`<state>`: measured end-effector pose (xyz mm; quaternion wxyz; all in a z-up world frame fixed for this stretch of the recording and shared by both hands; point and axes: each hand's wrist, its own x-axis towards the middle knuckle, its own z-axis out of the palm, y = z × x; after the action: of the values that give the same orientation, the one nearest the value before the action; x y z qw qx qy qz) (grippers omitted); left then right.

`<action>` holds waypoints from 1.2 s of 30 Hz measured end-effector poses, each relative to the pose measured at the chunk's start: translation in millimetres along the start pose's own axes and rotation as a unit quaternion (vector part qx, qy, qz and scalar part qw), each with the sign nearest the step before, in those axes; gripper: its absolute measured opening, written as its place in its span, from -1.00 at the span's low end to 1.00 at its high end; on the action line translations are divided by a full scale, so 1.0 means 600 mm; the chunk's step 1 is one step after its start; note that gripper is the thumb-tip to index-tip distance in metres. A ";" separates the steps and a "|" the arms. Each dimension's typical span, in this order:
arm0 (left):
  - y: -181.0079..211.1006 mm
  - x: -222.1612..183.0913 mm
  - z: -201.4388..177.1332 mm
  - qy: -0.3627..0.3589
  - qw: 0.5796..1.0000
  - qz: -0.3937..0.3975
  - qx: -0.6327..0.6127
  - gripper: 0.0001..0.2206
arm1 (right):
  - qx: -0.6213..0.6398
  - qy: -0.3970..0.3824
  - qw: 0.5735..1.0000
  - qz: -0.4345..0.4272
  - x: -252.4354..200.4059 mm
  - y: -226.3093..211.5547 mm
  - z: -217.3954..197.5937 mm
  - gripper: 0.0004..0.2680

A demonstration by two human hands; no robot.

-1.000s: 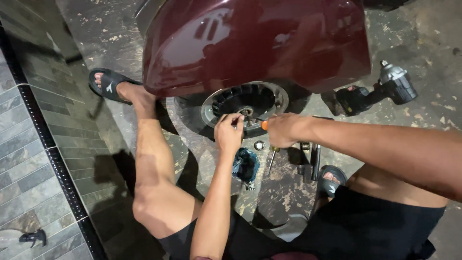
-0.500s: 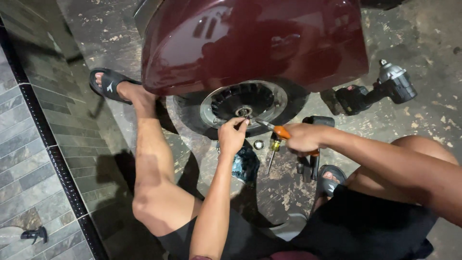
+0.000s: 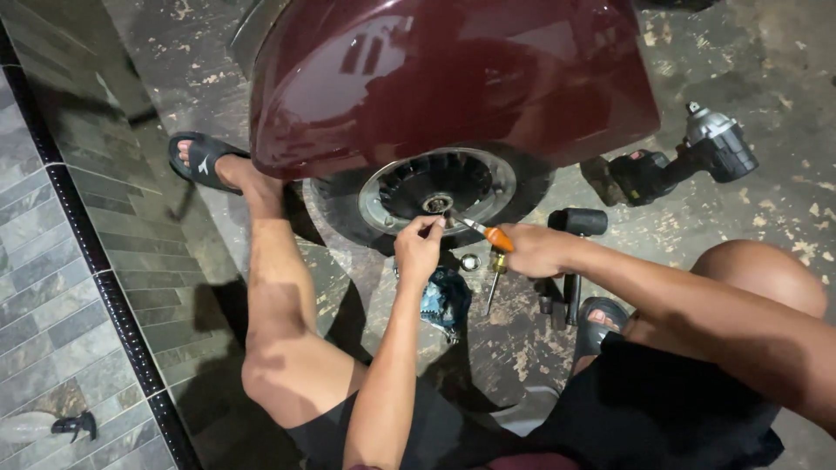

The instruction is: Removing the rear wheel of a scooter using hand tools and an impact wrench

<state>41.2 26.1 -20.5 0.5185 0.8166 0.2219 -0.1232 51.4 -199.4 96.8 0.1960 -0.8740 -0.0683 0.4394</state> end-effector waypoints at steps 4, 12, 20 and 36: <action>0.005 -0.004 0.001 0.001 1.000 -0.009 -0.002 -0.83 | -0.017 -0.003 1.000 -0.001 -0.017 -0.029 -0.007 -0.65; 0.024 -0.023 -0.012 -0.002 0.999 0.021 -0.030 -0.81 | 0.055 -0.012 0.998 0.024 -0.084 -0.090 -0.013 -0.68; 0.035 -0.014 -0.023 0.038 0.998 0.023 -0.040 -0.77 | 0.546 0.031 0.831 0.103 -0.048 -0.048 0.071 -0.62; 0.014 0.015 -0.039 0.173 0.897 0.383 0.135 -0.96 | 0.781 -0.086 0.607 -0.115 -0.023 -0.102 0.167 -0.37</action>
<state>52.3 46.0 -7.5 0.3634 0.9092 -0.0399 0.1994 -33.4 -119.3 77.9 0.8464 -0.3321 0.1849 0.3730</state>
